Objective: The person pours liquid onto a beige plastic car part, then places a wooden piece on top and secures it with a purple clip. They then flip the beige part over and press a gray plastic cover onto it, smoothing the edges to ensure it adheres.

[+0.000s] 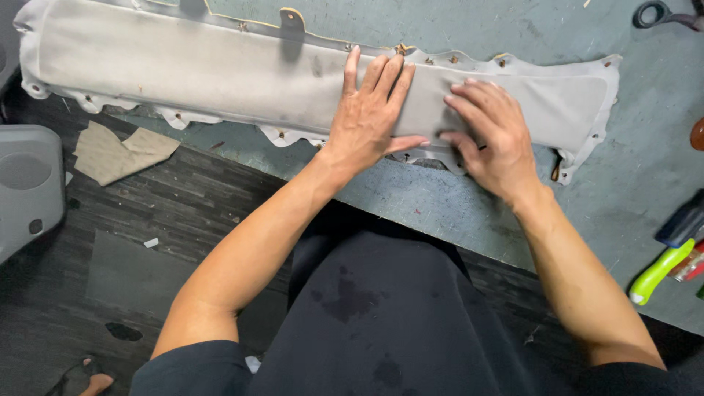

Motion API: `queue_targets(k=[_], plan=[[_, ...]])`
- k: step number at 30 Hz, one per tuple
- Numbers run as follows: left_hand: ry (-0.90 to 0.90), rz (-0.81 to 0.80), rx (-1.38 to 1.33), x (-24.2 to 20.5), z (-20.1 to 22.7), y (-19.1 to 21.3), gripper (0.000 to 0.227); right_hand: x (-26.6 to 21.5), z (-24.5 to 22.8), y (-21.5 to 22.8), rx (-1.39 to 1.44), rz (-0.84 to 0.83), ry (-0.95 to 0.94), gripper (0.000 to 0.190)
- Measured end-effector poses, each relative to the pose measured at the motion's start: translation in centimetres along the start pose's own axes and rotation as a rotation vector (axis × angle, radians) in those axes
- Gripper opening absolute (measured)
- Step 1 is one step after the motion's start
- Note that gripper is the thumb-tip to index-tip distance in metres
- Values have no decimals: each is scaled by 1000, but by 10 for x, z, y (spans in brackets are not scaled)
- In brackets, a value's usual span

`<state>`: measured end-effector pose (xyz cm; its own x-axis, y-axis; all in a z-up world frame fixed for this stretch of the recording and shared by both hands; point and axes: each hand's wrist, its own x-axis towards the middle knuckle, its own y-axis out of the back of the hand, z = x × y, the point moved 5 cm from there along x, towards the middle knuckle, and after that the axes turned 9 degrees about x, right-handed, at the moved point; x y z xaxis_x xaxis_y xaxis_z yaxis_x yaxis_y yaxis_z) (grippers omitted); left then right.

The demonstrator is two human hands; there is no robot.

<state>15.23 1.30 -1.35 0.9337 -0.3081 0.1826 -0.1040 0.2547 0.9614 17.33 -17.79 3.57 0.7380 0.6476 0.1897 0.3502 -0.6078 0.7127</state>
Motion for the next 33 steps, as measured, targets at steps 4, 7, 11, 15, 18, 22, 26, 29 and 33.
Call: queue_targets(k=[4, 7, 11, 15, 18, 22, 26, 29, 33], plan=[[-20, -67, 43, -1, 0, 2, 114, -15, 5, -4, 0, -35, -56, 60], [-36, -96, 60, 1, 1, 4, 122, -21, 7, -6, -14, -40, -72, 64], [-43, -104, 46, -3, 0, 6, 127, -29, 9, -10, -28, -49, -83, 67], [-40, -111, 74, -4, 0, 3, 126, -33, 12, -11, -42, -37, -73, 69], [-27, -113, 72, -4, 2, 3, 124, -35, 13, -12, -55, -28, -74, 71], [30, -131, 88, -4, 6, 0, 125, -41, 16, -14, -60, -12, -76, 76], [109, -169, 62, 0, 20, -14, 122, -45, 23, -21, -72, -49, -106, 80], [-1, -88, 33, -2, 45, -20, 101, -45, 27, -25, -144, -101, -118, 76], [14, -120, 43, -13, 66, -31, 75, -52, 17, -35, -184, -164, -112, 67]])
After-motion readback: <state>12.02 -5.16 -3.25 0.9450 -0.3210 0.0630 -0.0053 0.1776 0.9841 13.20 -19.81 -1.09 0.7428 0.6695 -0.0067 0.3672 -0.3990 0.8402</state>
